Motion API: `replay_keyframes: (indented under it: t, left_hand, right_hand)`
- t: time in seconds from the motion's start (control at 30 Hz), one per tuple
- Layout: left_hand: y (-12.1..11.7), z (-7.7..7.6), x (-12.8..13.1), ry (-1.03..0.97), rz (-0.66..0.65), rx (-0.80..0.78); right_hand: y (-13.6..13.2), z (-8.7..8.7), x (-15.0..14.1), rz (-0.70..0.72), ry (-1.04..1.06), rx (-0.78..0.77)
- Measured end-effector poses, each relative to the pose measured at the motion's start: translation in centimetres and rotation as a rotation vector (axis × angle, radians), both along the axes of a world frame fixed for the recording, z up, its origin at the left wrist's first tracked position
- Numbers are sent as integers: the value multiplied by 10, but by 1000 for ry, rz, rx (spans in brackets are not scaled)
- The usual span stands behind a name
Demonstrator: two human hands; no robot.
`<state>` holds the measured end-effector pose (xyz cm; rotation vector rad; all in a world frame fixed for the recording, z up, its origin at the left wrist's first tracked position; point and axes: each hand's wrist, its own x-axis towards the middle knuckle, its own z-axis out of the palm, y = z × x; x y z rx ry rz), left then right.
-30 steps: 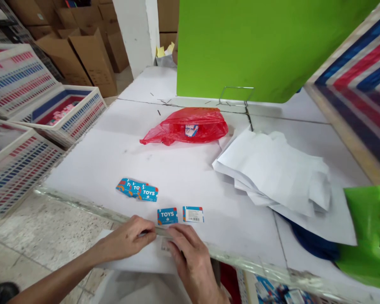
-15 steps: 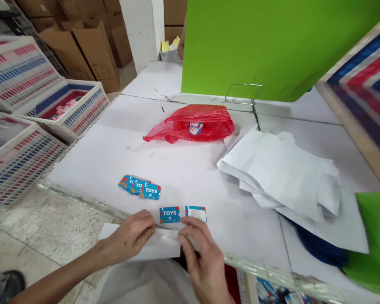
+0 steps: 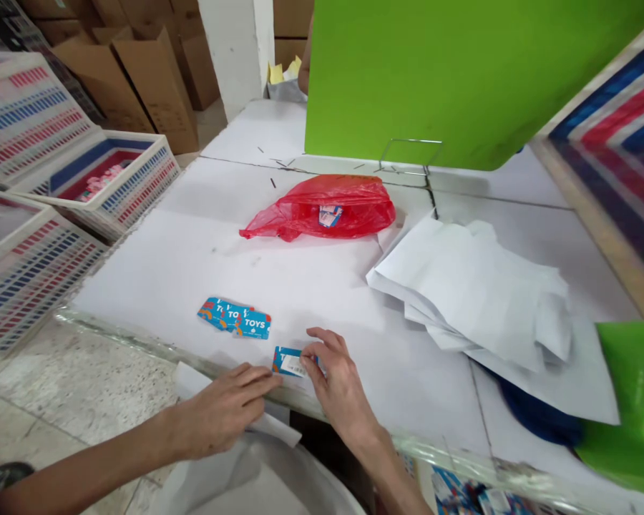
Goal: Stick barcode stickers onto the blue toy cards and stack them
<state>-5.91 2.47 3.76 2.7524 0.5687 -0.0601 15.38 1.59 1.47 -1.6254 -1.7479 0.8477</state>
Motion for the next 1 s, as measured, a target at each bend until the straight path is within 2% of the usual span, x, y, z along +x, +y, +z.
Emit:
replay_keyframes:
  t: [0.17,0.3,0.77,1.0]
  left_hand:
    - [-19,-8,-1,-59,82,-47]
    - [-19,-13,1,-55,116,-38]
    - [-17,-13,3,-46,132,-69]
    - [-18,-17,4,-57,138,-19]
  right_hand:
    - [13,4,-4,102,-55,-106]
    - [18,0,-6,161,-81,-73]
    - [19,-3,-12,156,-120,-84]
    - [18,-6,-12,148,-89,-95]
